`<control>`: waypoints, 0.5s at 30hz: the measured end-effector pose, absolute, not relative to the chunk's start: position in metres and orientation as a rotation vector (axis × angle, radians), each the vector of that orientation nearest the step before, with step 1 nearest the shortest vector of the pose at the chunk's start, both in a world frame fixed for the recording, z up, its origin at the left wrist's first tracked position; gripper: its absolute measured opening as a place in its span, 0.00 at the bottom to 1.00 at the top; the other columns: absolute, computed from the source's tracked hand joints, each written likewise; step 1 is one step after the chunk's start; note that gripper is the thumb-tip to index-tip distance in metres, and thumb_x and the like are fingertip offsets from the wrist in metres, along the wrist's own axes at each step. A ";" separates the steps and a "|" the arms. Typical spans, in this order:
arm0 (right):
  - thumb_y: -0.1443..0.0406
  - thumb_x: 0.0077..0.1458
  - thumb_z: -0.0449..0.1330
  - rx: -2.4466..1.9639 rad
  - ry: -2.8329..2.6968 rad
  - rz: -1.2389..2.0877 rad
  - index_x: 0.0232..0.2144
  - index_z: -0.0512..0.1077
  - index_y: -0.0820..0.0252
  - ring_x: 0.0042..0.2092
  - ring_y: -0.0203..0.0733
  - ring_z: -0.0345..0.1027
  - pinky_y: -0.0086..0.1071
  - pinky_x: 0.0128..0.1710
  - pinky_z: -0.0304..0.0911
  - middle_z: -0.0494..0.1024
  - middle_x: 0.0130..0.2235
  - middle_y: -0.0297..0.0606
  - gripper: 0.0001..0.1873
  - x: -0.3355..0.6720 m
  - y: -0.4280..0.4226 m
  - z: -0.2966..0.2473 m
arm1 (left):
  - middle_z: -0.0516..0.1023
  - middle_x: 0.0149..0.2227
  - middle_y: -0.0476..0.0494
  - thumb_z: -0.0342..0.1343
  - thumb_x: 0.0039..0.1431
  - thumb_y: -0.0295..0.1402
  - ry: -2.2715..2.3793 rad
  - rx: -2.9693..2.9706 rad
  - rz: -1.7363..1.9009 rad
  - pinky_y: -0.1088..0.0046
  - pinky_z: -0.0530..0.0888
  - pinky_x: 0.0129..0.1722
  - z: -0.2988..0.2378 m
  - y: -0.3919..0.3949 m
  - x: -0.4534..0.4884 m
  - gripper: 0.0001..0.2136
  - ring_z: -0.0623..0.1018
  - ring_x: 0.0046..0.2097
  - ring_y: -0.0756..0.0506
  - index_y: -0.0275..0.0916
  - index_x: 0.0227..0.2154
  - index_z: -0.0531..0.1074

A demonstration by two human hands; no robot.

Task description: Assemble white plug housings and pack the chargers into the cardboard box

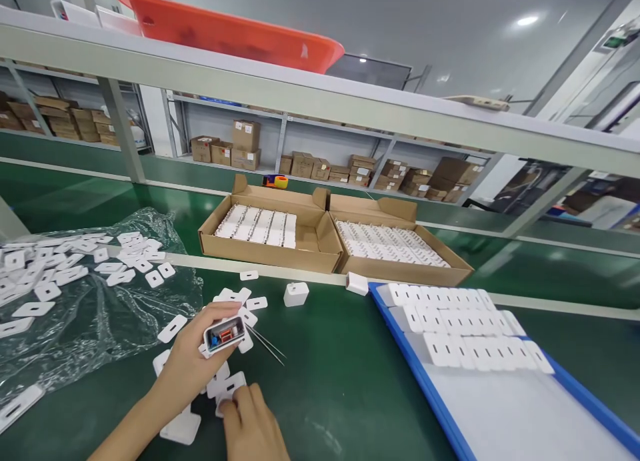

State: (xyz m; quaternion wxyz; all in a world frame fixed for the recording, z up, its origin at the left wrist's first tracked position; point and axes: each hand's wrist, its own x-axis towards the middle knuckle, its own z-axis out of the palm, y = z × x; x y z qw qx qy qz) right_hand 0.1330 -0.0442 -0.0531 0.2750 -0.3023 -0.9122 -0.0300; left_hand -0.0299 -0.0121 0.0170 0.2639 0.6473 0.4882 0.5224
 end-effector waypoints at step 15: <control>0.67 0.59 0.55 -0.973 -2.014 1.023 0.34 0.77 0.56 0.31 0.35 0.63 0.27 0.28 0.56 0.69 0.31 0.34 0.10 0.163 0.013 0.068 | 0.71 0.50 0.45 0.50 0.60 0.35 1.218 1.639 0.718 0.68 0.68 0.47 0.037 -0.026 -0.019 0.14 0.70 0.50 0.41 0.46 0.49 0.64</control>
